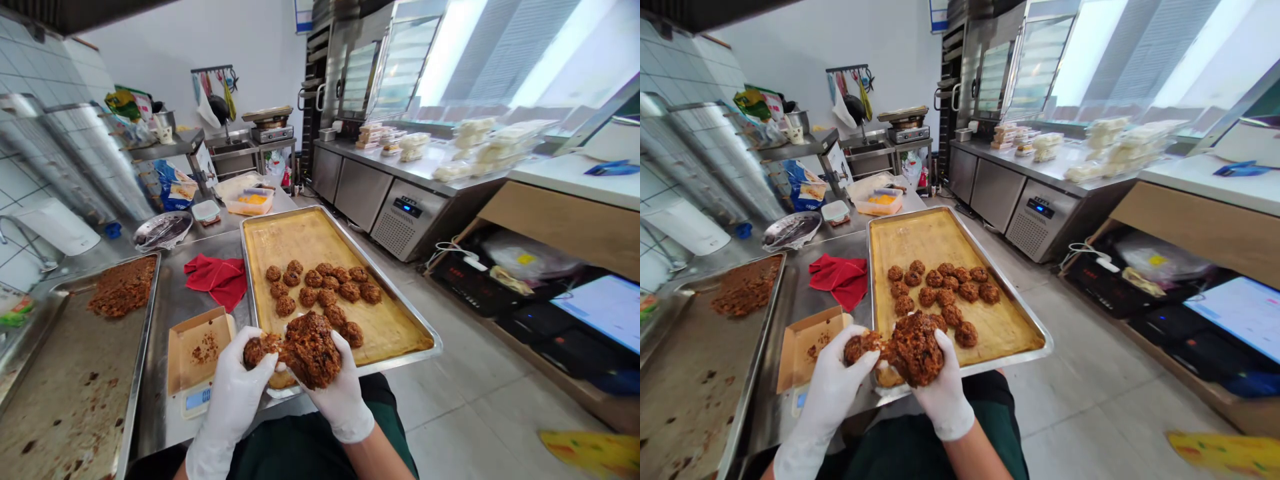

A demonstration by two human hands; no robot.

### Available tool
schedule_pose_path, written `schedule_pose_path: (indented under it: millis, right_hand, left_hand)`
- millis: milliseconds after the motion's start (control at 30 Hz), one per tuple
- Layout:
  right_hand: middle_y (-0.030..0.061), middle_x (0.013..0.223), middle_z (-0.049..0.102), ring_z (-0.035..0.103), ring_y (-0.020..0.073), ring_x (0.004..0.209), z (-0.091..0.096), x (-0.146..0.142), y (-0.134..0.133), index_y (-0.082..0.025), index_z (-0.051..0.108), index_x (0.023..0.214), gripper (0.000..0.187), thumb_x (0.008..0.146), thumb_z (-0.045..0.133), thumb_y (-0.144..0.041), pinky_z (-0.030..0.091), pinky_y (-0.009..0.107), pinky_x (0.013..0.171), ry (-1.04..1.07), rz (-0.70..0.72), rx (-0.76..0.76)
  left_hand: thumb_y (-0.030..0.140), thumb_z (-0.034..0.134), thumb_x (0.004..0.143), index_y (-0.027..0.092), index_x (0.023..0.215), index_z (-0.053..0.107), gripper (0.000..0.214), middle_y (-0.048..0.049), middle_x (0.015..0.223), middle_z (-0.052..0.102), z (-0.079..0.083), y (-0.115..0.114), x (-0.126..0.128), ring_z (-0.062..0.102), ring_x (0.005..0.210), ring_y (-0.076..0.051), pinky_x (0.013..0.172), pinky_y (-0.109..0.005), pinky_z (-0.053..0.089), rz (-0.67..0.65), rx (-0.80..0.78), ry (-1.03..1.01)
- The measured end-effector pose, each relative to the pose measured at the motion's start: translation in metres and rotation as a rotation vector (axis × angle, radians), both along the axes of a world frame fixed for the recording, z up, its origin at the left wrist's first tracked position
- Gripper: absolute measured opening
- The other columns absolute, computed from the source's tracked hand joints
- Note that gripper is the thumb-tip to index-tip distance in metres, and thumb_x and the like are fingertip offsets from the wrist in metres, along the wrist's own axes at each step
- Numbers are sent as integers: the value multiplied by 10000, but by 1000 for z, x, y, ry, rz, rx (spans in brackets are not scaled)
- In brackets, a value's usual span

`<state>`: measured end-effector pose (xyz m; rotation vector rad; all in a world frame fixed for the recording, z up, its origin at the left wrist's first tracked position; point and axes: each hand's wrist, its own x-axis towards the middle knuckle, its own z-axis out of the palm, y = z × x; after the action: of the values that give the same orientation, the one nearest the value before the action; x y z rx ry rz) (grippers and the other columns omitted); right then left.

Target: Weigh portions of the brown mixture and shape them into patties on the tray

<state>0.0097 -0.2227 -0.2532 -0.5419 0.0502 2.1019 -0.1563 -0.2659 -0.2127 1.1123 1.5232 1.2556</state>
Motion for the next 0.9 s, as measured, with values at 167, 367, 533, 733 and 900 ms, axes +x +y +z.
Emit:
schedule_pose_path:
  millis: [167, 367, 533, 733, 900]
  right_hand:
    - [42, 1134, 787, 728, 240, 1040, 5, 3, 3, -267, 705, 1135, 352, 927, 521, -483, 539, 483, 991, -24, -17, -25]
    - [67, 1193, 765, 698, 272, 1120, -1, 4, 3, -263, 654, 1235, 416, 891, 573, -483, 525, 505, 1006, 18, -3, -68]
    - [71, 1220, 755, 702, 274, 1115, 1, 3, 4, -278, 615, 1297, 457, 877, 597, -458, 548, 496, 975, 16, -39, -101]
    - [49, 1196, 763, 705, 274, 1106, 4, 1, 5, -306, 630, 1266, 459, 845, 643, -489, 571, 511, 948, 6, -23, -112]
    - [51, 1220, 750, 666, 303, 1184, -8, 5, 5, -325, 643, 1226, 429, 837, 655, -503, 572, 570, 942, -47, -3, -6]
  left_hand:
    - [271, 754, 744, 219, 1158, 617, 439, -66, 1115, 722, 8, -4, -31, 735, 974, -254, 843, -373, 615, 201, 21, -259]
    - [43, 667, 558, 176, 831, 641, 304, -8, 910, 707, 8, -6, -109, 692, 776, -134, 635, -192, 554, 490, 179, -622]
    - [180, 622, 597, 175, 816, 592, 221, 7, 762, 612, 10, -9, -147, 623, 730, -138, 622, -249, 531, 606, 252, -791]
    - [348, 574, 785, 194, 951, 595, 227, -2, 858, 621, 0, 12, -139, 602, 723, -149, 614, -262, 464, 354, 44, 107]
    - [188, 615, 716, 202, 870, 680, 167, -30, 965, 690, -15, 30, -121, 622, 935, -195, 899, -346, 470, 81, -46, 431]
